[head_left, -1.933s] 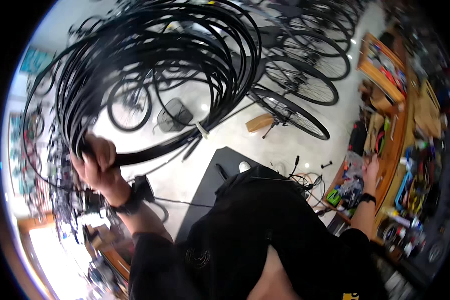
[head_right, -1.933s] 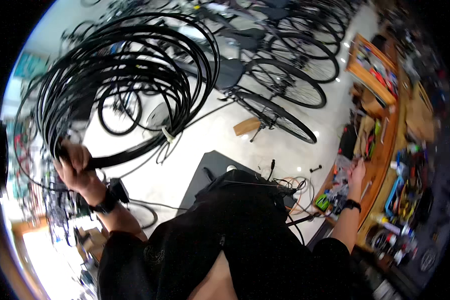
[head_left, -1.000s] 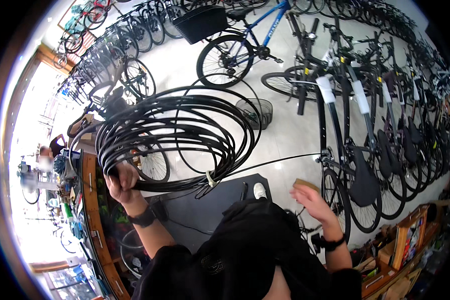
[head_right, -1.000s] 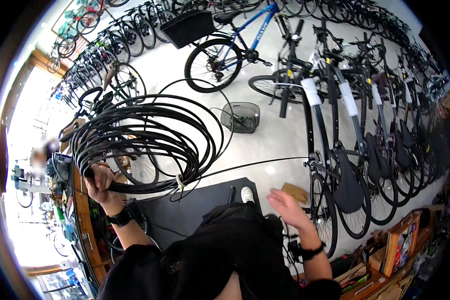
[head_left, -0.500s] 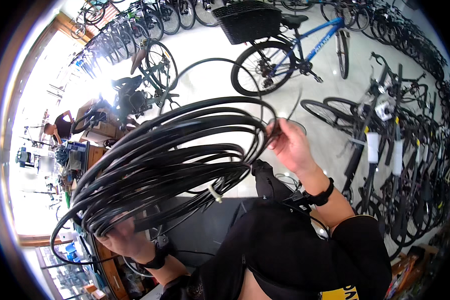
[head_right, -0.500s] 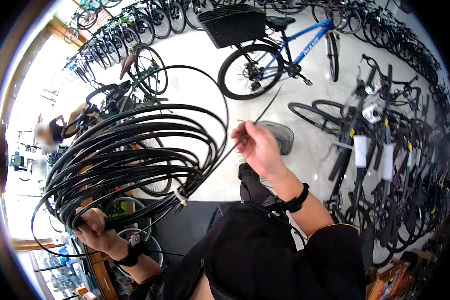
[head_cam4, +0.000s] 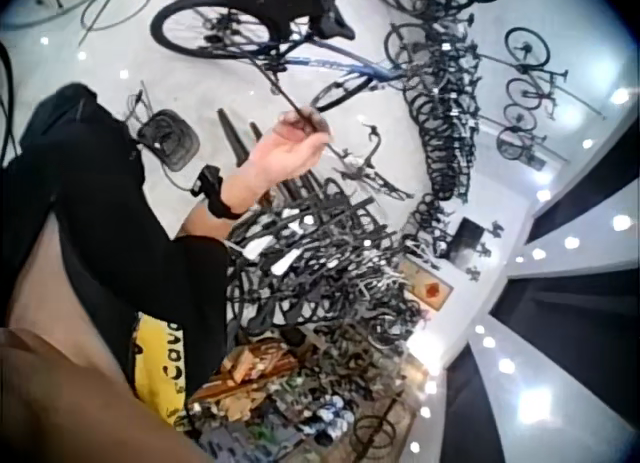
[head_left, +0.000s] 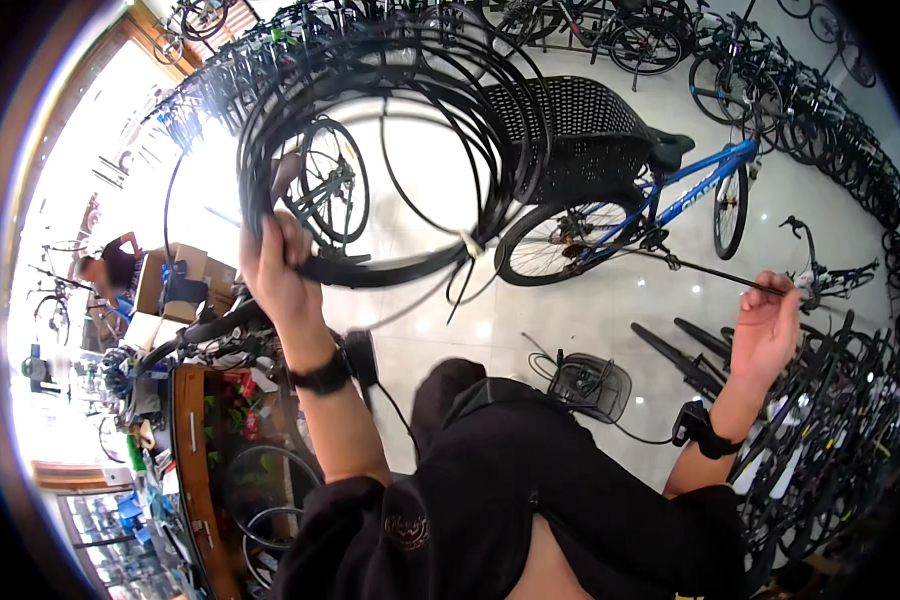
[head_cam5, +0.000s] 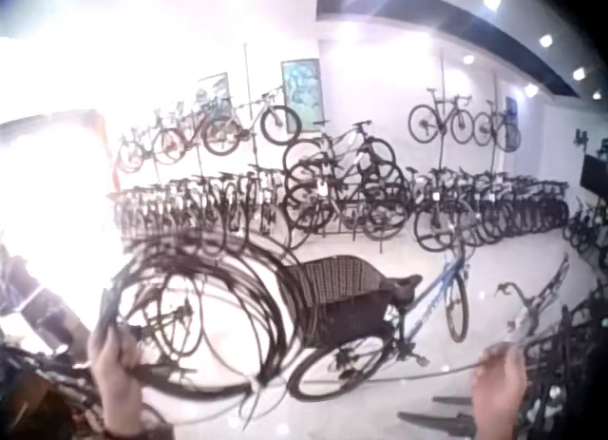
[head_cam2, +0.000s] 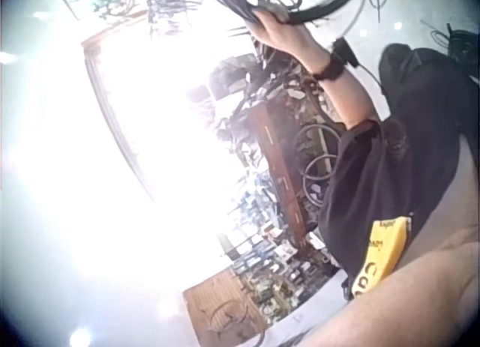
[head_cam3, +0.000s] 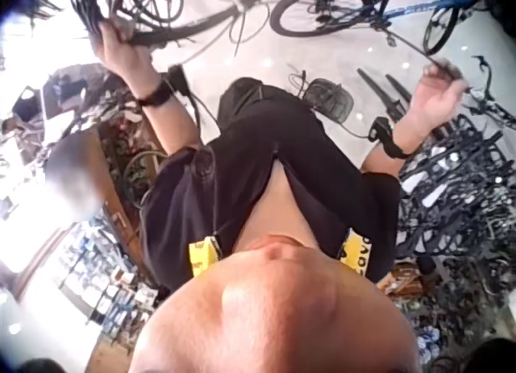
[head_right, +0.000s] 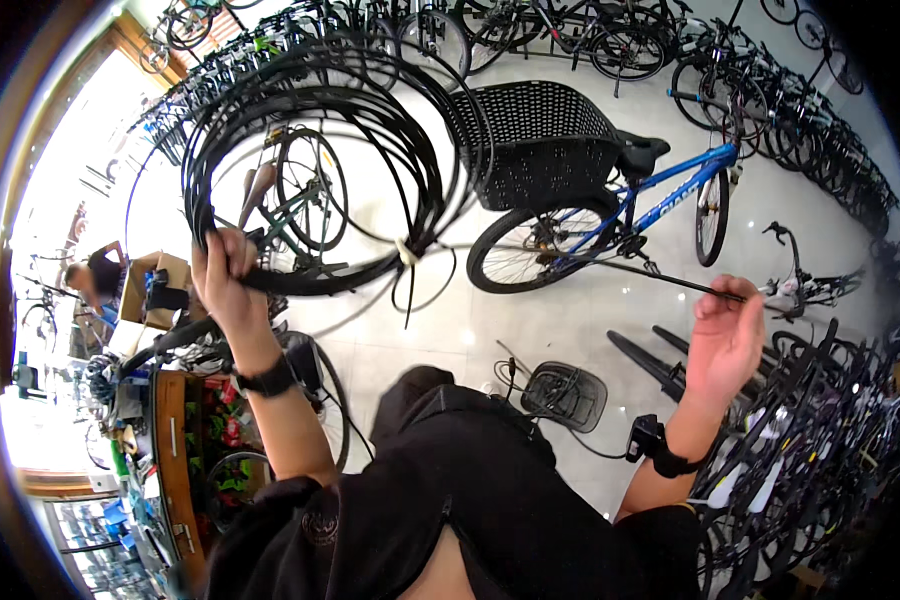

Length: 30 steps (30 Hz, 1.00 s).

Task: The person sits on the floor in a bicycle shop and works on the rear derailleur of a blue bicycle. They retrieve a coiled black cable from a workbench, cut a section of it, and prepare the ends by hand, likely for brake or gear cable replacement.

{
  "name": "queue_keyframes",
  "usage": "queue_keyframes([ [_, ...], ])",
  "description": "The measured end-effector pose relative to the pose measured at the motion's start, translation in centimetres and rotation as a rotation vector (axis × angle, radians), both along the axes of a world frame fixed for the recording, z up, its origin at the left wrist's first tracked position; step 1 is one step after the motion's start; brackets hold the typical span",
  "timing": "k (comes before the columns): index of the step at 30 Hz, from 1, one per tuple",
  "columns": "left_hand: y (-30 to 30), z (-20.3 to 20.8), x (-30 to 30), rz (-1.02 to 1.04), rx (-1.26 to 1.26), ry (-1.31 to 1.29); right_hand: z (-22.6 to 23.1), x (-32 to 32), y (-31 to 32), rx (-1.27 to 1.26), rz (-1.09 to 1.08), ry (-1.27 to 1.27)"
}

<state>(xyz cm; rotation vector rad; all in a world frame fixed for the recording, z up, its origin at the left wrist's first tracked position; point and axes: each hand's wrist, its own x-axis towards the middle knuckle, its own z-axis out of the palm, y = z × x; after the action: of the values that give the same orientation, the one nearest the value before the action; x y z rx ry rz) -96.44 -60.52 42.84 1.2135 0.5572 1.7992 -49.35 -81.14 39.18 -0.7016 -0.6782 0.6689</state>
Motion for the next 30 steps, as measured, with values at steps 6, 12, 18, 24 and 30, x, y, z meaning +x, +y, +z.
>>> queue_keyframes([
  [6,22.4,-4.1,-2.8,-0.277,-0.115,-0.269,2.1,0.6,4.8,0.052,-0.231,-0.035],
  [12,42.6,-6.4,-4.1,-0.428,-0.22,-0.201,0.3,-5.8,9.8,-0.103,-0.563,-0.264],
  [18,63.7,-11.0,-5.8,-0.626,-0.299,-0.028,3.3,-12.5,16.4,-0.181,-0.812,-0.144],
  [24,79.3,-9.5,-0.4,-0.63,-0.37,0.194,5.7,-18.5,28.8,-0.258,-0.942,-0.281],
  [30,90.3,-9.0,10.2,-0.522,-0.267,0.58,5.0,-21.8,44.6,-0.485,-1.096,-0.485],
])
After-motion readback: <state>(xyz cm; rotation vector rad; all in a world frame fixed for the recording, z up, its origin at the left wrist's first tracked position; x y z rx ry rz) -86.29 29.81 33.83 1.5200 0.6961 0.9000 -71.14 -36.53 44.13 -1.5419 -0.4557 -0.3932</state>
